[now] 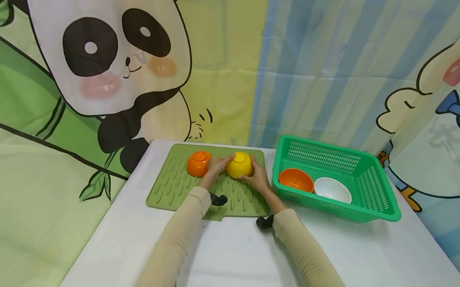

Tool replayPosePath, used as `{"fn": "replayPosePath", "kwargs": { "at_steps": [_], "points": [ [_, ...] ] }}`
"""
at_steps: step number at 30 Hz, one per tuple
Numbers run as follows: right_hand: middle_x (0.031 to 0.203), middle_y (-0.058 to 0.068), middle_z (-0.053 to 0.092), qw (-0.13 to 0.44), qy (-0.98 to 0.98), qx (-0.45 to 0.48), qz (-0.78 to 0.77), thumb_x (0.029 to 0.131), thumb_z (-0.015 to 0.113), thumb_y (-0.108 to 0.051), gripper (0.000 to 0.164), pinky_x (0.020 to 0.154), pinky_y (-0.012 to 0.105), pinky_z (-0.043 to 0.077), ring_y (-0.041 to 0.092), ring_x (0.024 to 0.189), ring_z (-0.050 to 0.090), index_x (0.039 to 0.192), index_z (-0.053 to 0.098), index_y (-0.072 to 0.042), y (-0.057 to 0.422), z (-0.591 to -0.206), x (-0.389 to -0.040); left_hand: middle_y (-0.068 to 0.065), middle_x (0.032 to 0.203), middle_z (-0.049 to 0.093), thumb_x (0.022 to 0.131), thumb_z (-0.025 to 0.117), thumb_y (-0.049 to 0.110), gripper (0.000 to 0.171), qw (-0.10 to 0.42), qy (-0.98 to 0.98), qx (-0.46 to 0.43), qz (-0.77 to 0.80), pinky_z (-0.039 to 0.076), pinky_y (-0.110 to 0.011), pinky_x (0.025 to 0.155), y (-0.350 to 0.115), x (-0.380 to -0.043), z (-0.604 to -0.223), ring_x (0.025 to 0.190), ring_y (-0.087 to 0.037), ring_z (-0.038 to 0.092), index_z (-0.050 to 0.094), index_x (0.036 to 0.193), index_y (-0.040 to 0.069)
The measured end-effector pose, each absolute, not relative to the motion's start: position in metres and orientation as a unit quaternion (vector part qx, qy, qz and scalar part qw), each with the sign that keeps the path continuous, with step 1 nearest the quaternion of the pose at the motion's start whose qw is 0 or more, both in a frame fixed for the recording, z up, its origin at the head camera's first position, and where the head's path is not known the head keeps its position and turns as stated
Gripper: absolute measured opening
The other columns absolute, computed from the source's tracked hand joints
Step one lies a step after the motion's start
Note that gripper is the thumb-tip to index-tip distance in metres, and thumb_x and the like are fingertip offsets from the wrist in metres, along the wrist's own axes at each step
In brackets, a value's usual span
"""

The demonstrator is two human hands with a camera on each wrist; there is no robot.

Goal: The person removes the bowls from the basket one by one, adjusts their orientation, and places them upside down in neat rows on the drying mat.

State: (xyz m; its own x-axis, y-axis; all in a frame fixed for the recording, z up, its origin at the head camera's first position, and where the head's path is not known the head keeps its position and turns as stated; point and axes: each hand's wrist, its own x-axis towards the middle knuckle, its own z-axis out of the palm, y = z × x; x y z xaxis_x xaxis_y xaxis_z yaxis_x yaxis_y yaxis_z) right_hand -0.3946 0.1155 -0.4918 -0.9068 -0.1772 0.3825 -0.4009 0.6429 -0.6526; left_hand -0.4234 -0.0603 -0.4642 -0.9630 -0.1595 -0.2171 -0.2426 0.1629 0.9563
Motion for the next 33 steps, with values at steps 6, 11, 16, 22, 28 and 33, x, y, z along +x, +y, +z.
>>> {"fn": "replayPosePath", "kwargs": {
  "at_steps": [6,11,16,22,28,33],
  "points": [
    [0.136,0.025,0.042,0.125,-0.886,0.171,0.412,0.071,0.08,-0.021,0.093,0.101,0.047,0.036,0.037,0.12,0.044,0.142,0.026,0.005,0.117,-0.498,-0.392,-0.01,0.102,0.068,0.069,0.074,0.055,0.062,0.021,0.807,-0.136,0.574,0.054,-0.032,0.068,-0.059,-0.421,-0.468,0.08,-0.021,0.063,0.07,0.106,0.005],
    [0.135,0.024,0.042,0.109,-0.89,0.169,0.41,0.073,0.079,-0.022,0.095,0.101,0.045,0.036,0.036,0.121,0.044,0.144,0.022,0.003,0.119,-0.501,-0.394,-0.007,0.097,0.069,0.072,0.068,0.06,0.059,0.007,0.851,-0.124,0.511,0.047,-0.025,0.054,-0.056,-0.419,-0.465,0.073,-0.018,0.061,0.073,0.102,0.01],
    [0.136,0.025,0.041,0.086,-0.894,0.163,0.409,0.075,0.077,-0.024,0.095,0.102,0.045,0.035,0.036,0.122,0.043,0.145,0.019,0.004,0.12,-0.5,-0.397,-0.008,0.092,0.07,0.074,0.066,0.061,0.06,-0.001,0.871,-0.113,0.478,0.043,-0.023,0.048,-0.053,-0.419,-0.463,0.065,-0.016,0.059,0.073,0.1,0.008],
    [0.14,0.028,0.033,0.054,-0.9,0.16,0.403,0.078,0.075,-0.022,0.096,0.103,0.045,0.033,0.037,0.125,0.039,0.143,0.013,0.009,0.121,-0.496,-0.396,-0.01,0.085,0.07,0.077,0.063,0.06,0.059,-0.026,0.898,-0.096,0.428,0.041,-0.023,0.045,-0.049,-0.419,-0.462,0.06,-0.017,0.058,0.075,0.092,0.005],
    [0.144,0.029,0.021,0.039,-0.899,0.157,0.407,0.08,0.073,-0.02,0.095,0.106,0.046,0.029,0.038,0.129,0.031,0.142,0.009,0.012,0.12,-0.491,-0.396,-0.012,0.086,0.07,0.08,0.063,0.056,0.055,-0.047,0.902,-0.098,0.419,0.045,-0.024,0.048,-0.043,-0.419,-0.459,0.064,-0.019,0.062,0.074,0.094,0.004],
    [0.145,0.029,0.019,0.036,-0.9,0.152,0.407,0.081,0.073,-0.017,0.094,0.107,0.046,0.027,0.039,0.13,0.029,0.142,0.008,0.012,0.118,-0.49,-0.398,-0.011,0.086,0.07,0.078,0.066,0.054,0.052,-0.062,0.895,-0.108,0.429,0.048,-0.025,0.05,-0.042,-0.421,-0.46,0.066,-0.019,0.064,0.075,0.093,0.005]
  ]
}}
